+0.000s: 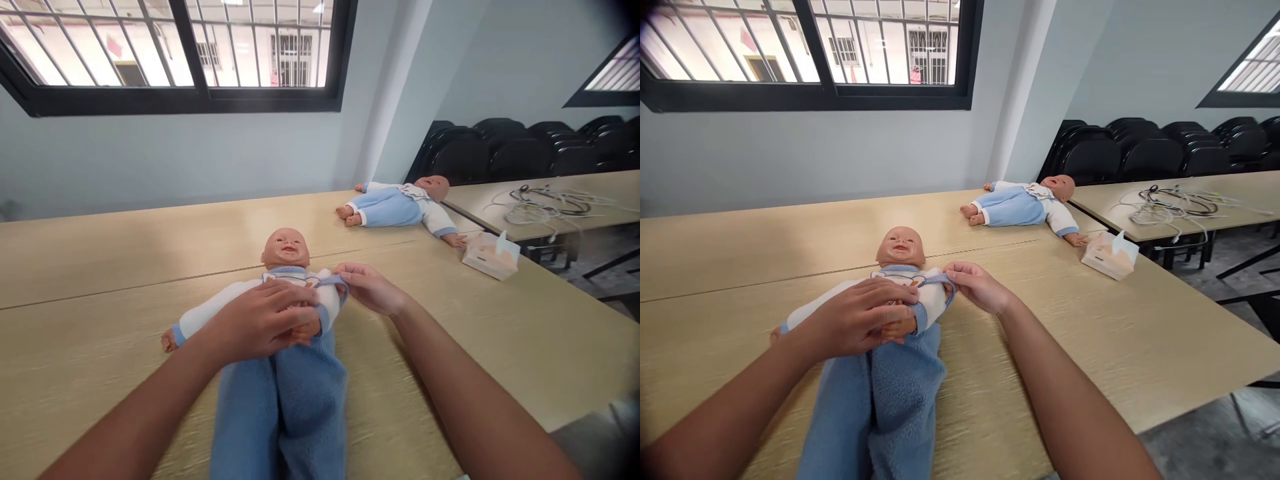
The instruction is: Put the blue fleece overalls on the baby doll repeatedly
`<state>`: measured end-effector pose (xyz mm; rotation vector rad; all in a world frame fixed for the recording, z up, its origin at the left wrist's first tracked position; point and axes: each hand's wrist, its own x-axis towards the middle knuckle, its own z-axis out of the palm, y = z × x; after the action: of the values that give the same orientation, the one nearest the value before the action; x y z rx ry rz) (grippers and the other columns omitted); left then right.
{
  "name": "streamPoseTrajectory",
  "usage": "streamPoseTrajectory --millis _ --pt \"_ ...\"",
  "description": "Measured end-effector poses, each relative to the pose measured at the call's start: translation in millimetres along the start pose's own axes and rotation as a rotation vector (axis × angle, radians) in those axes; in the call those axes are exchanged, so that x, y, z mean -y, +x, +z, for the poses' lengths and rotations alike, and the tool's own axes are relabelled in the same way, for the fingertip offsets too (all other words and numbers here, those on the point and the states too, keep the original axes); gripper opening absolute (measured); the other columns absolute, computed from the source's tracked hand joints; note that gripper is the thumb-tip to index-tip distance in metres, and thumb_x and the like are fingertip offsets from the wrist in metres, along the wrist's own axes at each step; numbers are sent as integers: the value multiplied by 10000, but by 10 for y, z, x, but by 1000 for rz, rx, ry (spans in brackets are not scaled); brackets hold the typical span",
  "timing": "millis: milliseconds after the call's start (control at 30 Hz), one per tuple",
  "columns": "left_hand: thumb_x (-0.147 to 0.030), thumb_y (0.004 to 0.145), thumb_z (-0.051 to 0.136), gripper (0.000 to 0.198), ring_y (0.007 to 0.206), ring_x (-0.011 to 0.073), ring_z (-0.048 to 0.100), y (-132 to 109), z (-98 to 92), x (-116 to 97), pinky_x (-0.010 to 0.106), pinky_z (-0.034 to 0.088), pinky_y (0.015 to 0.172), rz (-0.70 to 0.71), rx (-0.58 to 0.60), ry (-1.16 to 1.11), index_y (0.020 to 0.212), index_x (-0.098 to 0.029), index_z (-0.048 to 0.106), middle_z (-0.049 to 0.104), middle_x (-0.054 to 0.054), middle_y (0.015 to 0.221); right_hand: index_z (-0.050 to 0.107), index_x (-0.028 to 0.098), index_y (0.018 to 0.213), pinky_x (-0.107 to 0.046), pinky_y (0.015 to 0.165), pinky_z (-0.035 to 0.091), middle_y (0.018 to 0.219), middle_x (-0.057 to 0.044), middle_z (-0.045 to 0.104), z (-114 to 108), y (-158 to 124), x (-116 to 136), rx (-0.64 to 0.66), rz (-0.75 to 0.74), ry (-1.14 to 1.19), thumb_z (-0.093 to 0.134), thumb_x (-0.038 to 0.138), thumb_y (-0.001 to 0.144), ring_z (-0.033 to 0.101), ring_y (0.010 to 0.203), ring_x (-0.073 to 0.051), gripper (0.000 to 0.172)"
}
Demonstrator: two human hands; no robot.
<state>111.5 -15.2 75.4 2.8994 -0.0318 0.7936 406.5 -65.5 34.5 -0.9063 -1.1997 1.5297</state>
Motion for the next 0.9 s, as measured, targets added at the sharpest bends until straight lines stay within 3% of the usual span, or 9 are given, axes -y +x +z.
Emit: streamPoseTrajectory --millis 200,367,467,567,700,800,900 --pt "-167 976 642 284 1263 231 630 74 -81 -212 415 524 1102 24 30 -84 1250 -223 595 675 84 1354 679 165 822 -264 700 416 780 -10 611 -43 3 -73 -51 11 138 819 412 852 534 743 -145 286" --pt "-168 969 661 191 1221 211 664 128 -150 -410 368 537 1089 31 29 -197 1149 -228 636 702 67 1255 692 181 859 -289 767 465 796 -14 667 -9 112 -212 -147 -5 228 796 400 870 592 773 -166 242" --pt "-231 936 727 255 1157 214 693 111 -248 -374 348 581 999 -70 -84 -325 1174 -254 637 701 76 1262 723 181 945 -331 867 491 948 -54 742 38 181 -245 -138 11 206 753 399 901 649 922 -213 224" --pt "-305 913 762 310 1131 240 693 73 -333 -219 383 585 976 -280 -318 -378 1198 -274 646 709 82 1225 730 186 1068 -354 931 490 1029 -62 755 47 187 -229 -83 39 192 729 396 918 654 1008 -233 258" --pt "-410 911 755 375 1156 259 674 17 -357 -36 388 580 978 -508 -597 -451 1222 -239 634 694 87 1217 709 176 978 -337 834 497 774 -7 654 -40 97 -190 89 174 260 706 485 918 612 801 -187 315" --pt "-448 902 759 400 1168 252 664 -15 -354 12 366 577 983 -498 -622 -512 1218 -233 639 688 82 1223 654 177 840 -319 797 480 785 -4 615 -77 68 -177 134 211 232 776 453 856 571 774 -164 303" --pt "-447 889 776 412 1153 248 665 -28 -363 15 359 576 977 -449 -582 -534 1215 -228 649 694 81 1195 648 198 903 -298 756 457 829 -6 627 -16 132 -180 -50 98 120 785 450 857 550 796 -164 290"
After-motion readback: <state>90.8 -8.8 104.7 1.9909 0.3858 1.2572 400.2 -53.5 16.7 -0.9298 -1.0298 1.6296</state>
